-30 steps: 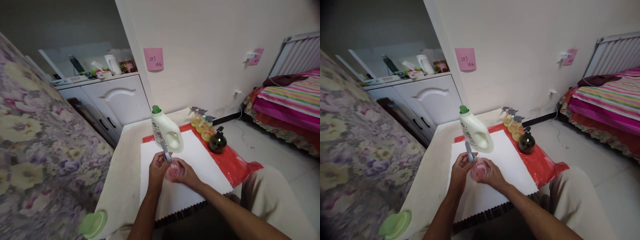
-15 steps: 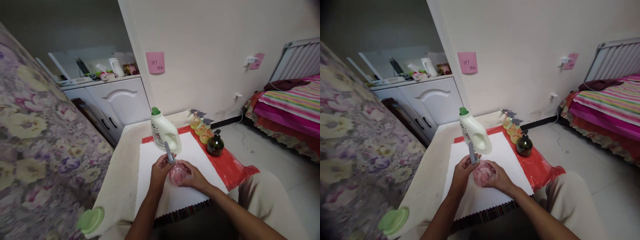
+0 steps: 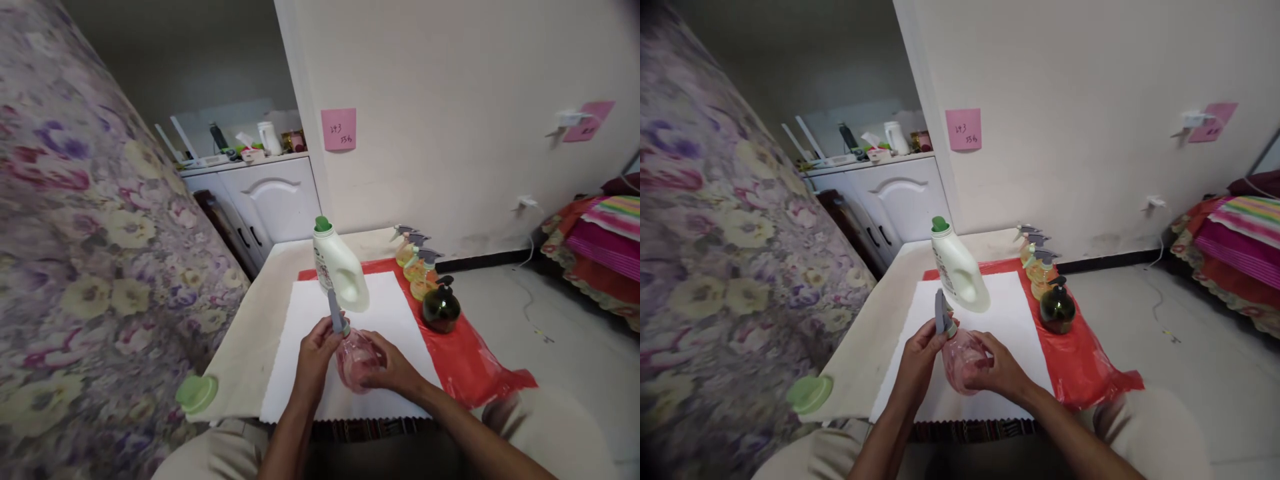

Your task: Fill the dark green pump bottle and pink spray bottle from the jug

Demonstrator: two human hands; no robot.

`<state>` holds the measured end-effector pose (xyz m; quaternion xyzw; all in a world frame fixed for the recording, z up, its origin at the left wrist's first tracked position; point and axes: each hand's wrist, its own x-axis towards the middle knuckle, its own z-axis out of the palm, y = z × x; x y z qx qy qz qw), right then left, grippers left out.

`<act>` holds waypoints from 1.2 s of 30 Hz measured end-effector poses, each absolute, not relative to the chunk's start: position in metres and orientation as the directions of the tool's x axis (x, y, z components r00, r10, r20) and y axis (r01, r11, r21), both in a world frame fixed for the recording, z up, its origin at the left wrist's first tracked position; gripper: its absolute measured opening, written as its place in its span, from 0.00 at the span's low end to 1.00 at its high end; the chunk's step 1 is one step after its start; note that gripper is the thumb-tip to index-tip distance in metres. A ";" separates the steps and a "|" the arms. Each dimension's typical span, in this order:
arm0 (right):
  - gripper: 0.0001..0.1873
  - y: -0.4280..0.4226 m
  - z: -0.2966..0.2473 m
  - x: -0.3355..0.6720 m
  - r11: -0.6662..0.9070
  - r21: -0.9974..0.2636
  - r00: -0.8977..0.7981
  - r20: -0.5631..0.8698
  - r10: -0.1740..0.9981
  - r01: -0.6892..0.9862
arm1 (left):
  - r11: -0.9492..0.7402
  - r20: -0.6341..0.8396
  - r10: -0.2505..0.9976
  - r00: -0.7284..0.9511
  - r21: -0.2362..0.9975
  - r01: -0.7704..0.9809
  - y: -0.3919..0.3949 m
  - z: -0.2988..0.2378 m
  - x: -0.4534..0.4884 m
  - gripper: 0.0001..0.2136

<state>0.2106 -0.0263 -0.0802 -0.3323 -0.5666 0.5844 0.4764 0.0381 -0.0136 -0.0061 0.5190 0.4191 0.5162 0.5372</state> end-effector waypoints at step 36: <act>0.39 -0.056 -0.064 0.236 -0.152 -0.797 -0.537 0.239 0.809 -0.585 | -0.121 0.133 0.991 0.031 0.961 -0.250 -0.048 0.003 0.078 0.14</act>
